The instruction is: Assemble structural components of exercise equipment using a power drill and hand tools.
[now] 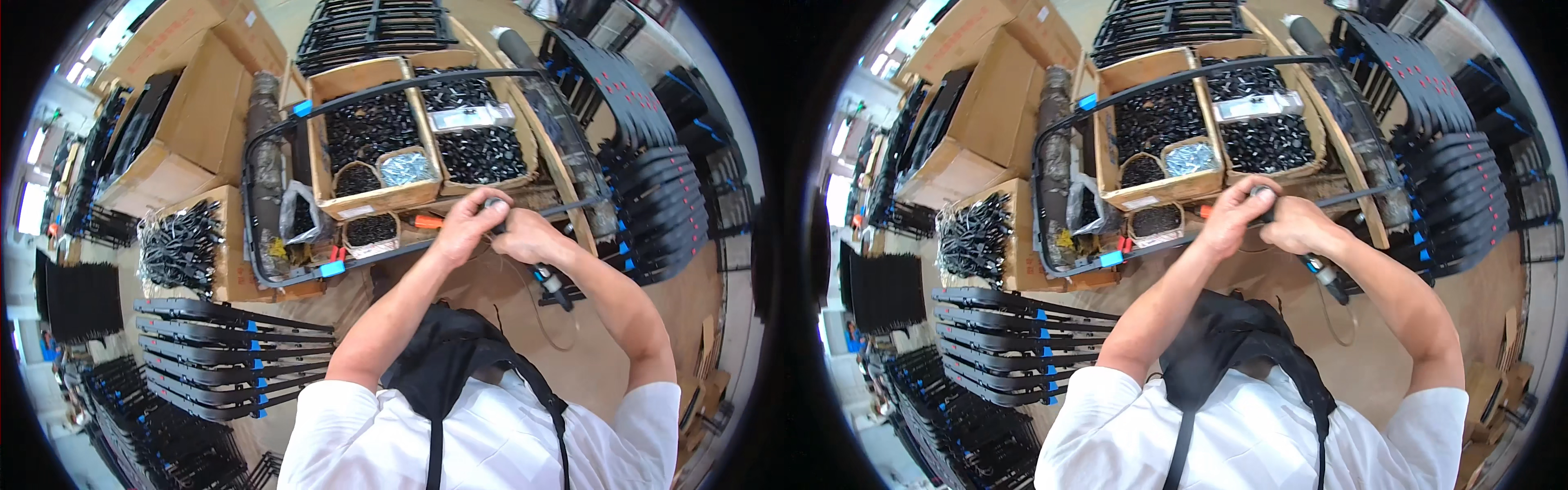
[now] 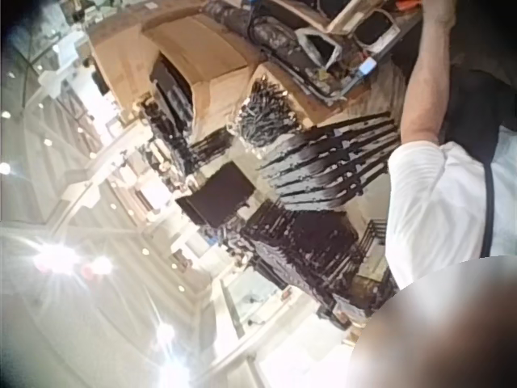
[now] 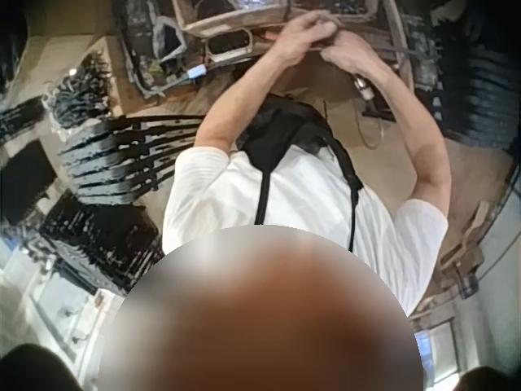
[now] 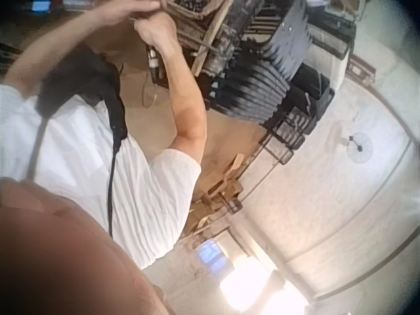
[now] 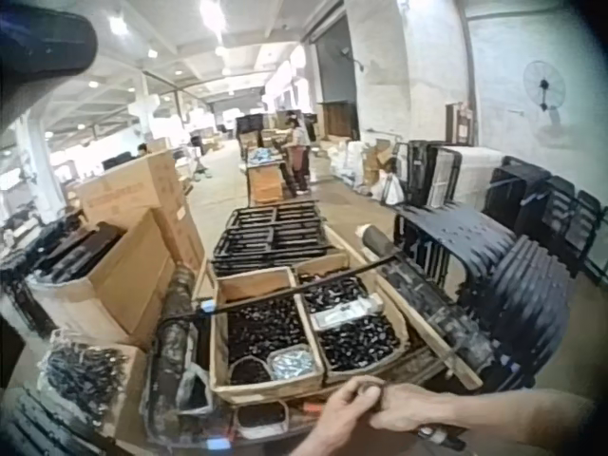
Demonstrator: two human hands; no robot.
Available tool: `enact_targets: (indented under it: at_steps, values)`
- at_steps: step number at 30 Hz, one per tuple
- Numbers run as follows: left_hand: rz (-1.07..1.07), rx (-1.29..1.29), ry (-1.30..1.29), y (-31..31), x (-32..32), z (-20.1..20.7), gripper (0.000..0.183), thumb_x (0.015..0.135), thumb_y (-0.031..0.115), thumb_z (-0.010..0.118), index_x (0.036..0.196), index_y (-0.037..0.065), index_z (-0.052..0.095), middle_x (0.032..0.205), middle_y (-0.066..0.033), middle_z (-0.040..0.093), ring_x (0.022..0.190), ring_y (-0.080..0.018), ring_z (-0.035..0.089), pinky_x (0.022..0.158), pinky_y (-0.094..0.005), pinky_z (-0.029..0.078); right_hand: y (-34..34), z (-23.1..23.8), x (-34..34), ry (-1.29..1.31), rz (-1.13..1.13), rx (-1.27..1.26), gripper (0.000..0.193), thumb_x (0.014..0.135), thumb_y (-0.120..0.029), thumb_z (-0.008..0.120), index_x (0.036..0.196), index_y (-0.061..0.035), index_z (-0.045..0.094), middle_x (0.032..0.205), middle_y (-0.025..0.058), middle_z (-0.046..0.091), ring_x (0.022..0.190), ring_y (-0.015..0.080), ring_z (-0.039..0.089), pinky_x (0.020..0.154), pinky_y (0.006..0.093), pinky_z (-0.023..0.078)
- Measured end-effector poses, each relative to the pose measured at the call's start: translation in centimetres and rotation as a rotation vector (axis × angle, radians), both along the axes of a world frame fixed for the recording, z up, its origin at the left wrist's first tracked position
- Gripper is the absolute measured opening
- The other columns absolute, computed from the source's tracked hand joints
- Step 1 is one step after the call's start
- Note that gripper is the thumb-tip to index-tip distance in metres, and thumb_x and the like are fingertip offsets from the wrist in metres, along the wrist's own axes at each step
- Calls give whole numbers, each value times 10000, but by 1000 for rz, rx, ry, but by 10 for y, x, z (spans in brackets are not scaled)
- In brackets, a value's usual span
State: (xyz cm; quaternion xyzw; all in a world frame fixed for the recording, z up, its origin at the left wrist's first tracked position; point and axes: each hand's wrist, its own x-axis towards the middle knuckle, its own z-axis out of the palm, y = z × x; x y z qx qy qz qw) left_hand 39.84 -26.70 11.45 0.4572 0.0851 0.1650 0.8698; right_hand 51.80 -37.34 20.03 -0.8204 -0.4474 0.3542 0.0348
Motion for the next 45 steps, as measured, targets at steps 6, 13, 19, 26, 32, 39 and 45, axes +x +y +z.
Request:
enact_targets:
  at_steps: [6, 13, 19, 26, 32, 39, 45]
  values:
    - [-74, -32, -22, 9, 5, 9, 228, 1038, 227, 710, 1207, 75, 688, 1105, 20, 659, 1048, -93, 581, 951, -287, 489, 3, 9, 1, 59, -74, 29, 379, 767, -259, 681, 956, 69, 707, 953, 297, 733, 941, 449, 715, 815, 507, 551]
    - [-32, 264, -135, 47, 5, 49, 233, 1038, 272, 697, 1141, 64, 677, 1078, -27, 607, 1009, -128, 579, 898, -295, 501, 27, 59, -5, 67, -137, 83, 404, 790, -223, 731, 1099, 35, 709, 989, 246, 742, 1006, 358, 742, 877, 434, 563]
    - [295, 445, -92, 155, -37, 47, 395, 1094, 279, 596, 809, 28, 703, 985, -91, 608, 1083, -232, 556, 980, -370, 434, 102, 52, -29, 73, -2, 384, 669, 777, -225, 778, 1387, -11, 609, 1124, 240, 734, 1031, 347, 750, 909, 424, 576]
    - [82, -105, 593, 265, -133, -53, 755, 1029, 711, 538, 1177, -22, 641, 965, -67, 678, 833, -166, 613, 750, -319, 514, 240, -20, -102, -154, 311, 263, 752, 805, -269, 769, 1469, -66, 480, 1087, 256, 722, 997, 447, 731, 874, 539, 602]
    - [604, 120, 789, 336, -140, -100, 675, 998, 616, 671, 1183, -33, 690, 1009, -114, 732, 922, -206, 656, 828, -367, 524, 349, -107, -126, -157, 437, 472, 812, 802, -243, 818, 1473, -19, 420, 1037, 263, 710, 902, 455, 738, 776, 528, 617]
    - [659, 312, 1051, 378, -133, -105, 668, 992, 639, 629, 1069, -15, 742, 1000, -238, 758, 987, -367, 725, 894, -457, 532, 405, -142, -117, -102, 420, 312, 813, 784, -256, 800, 1461, -11, 424, 1128, 292, 702, 998, 475, 715, 864, 546, 591]
    - [695, 335, 1039, 393, -130, -116, 638, 985, 634, 635, 1021, 7, 744, 1012, -223, 766, 995, -374, 729, 890, -459, 529, 419, -153, -114, -142, 433, 441, 733, 785, -239, 815, 1383, -6, 460, 999, 252, 710, 890, 457, 737, 785, 518, 618]
